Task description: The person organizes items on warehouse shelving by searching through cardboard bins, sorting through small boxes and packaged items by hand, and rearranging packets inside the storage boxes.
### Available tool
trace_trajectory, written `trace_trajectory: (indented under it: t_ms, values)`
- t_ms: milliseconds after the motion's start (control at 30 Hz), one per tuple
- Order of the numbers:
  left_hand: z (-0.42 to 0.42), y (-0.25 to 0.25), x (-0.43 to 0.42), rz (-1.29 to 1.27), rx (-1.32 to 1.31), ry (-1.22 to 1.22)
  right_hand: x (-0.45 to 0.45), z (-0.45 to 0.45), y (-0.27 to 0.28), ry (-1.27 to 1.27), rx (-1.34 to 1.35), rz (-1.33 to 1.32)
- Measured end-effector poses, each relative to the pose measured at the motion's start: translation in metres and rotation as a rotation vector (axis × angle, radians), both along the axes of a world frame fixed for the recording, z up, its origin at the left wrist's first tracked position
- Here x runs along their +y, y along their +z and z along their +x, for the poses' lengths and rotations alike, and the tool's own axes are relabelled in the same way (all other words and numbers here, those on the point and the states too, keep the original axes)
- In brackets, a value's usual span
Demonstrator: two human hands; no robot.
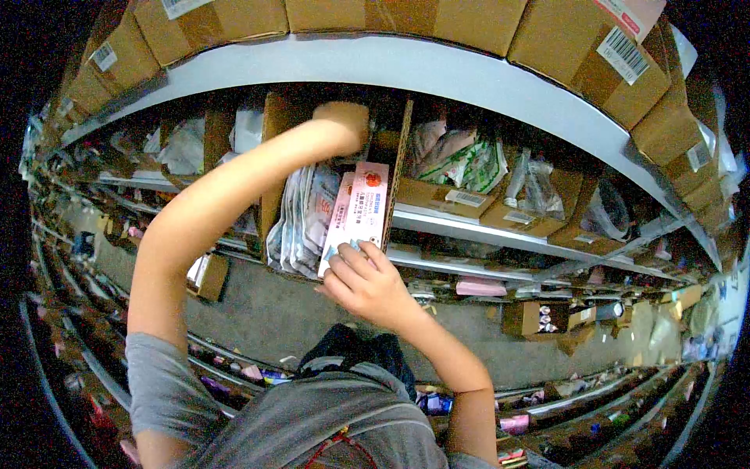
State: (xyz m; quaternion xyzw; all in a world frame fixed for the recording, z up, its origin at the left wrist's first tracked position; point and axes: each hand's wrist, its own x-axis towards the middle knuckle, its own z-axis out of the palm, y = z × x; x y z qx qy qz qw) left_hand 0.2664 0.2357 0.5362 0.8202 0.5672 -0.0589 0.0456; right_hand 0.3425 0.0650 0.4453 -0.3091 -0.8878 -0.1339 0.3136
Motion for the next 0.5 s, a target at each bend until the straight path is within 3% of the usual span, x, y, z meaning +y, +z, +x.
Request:
trace_trajectory:
  t_ms: [500]
  values:
    - [0.028, -0.045, 0.048, 0.100, 0.017, -0.034, 0.001, 0.001, -0.003, 0.008, 0.058, 0.013]
